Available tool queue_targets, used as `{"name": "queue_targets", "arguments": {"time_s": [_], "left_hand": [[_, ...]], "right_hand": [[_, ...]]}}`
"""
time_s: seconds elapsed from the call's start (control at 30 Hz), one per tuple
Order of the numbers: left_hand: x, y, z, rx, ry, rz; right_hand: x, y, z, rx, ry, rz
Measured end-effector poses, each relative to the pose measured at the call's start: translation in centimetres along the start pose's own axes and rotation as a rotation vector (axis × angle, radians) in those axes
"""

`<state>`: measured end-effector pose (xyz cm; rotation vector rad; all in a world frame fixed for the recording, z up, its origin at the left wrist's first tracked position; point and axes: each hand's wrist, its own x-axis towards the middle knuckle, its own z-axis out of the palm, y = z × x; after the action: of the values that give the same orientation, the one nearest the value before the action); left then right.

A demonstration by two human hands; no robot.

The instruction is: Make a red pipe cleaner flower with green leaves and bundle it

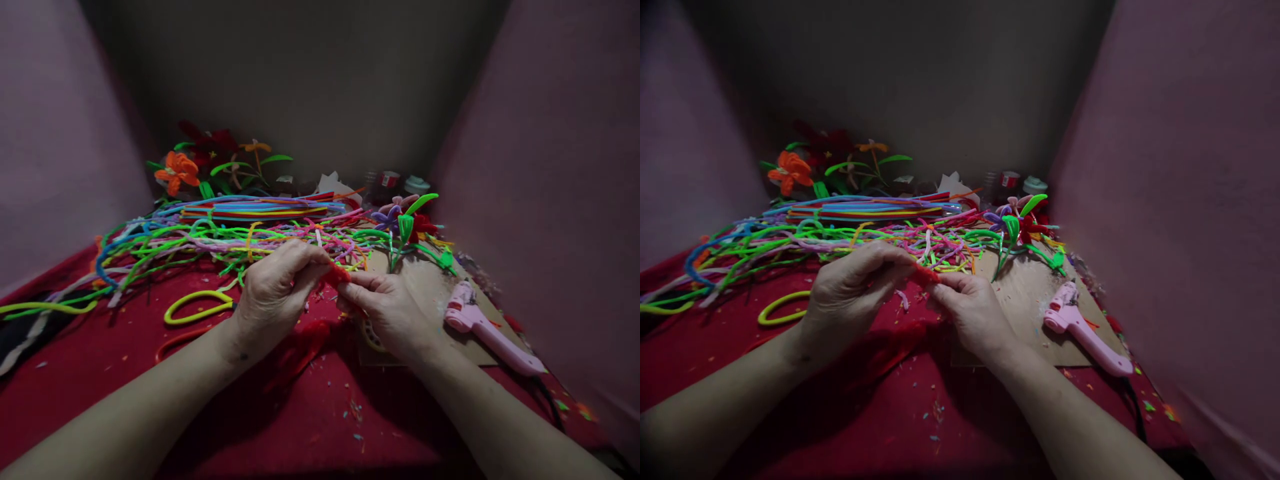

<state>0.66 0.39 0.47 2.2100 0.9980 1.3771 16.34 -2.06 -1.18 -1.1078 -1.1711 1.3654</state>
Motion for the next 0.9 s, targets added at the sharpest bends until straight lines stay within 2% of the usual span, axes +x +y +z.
{"name": "queue_targets", "arguments": {"time_s": [0.13,0.27,0.43,0.57,0.77,0.9], "left_hand": [[-0.2,0.2,0.1,0.029,0.017,-0.050],[-0.5,0.2,0.4,-0.033,0.024,-0.117],[-0.5,1.1,0.8,-0.331,0.006,-0.241],[-0.2,1.7,1.0,-0.505,0.048,-0.381],[-0.5,1.2,1.8,-0.636,-0.190,-0.615],[-0.9,0.8,2.4,-0.772,-0.152,-0.653]], "right_hand": [[-0.1,0.3,0.1,0.207,0.073,-0.069],[-0.1,0.4,0.1,0.201,0.072,-0.108],[0.3,0.8,-0.2,0.253,0.139,-0.065],[0.7,0.8,-0.4,0.320,0.195,-0.081],[0.4,0.7,0.1,0.354,0.177,-0.117],[0.3,1.2,0.2,0.346,0.153,-0.124]]}}
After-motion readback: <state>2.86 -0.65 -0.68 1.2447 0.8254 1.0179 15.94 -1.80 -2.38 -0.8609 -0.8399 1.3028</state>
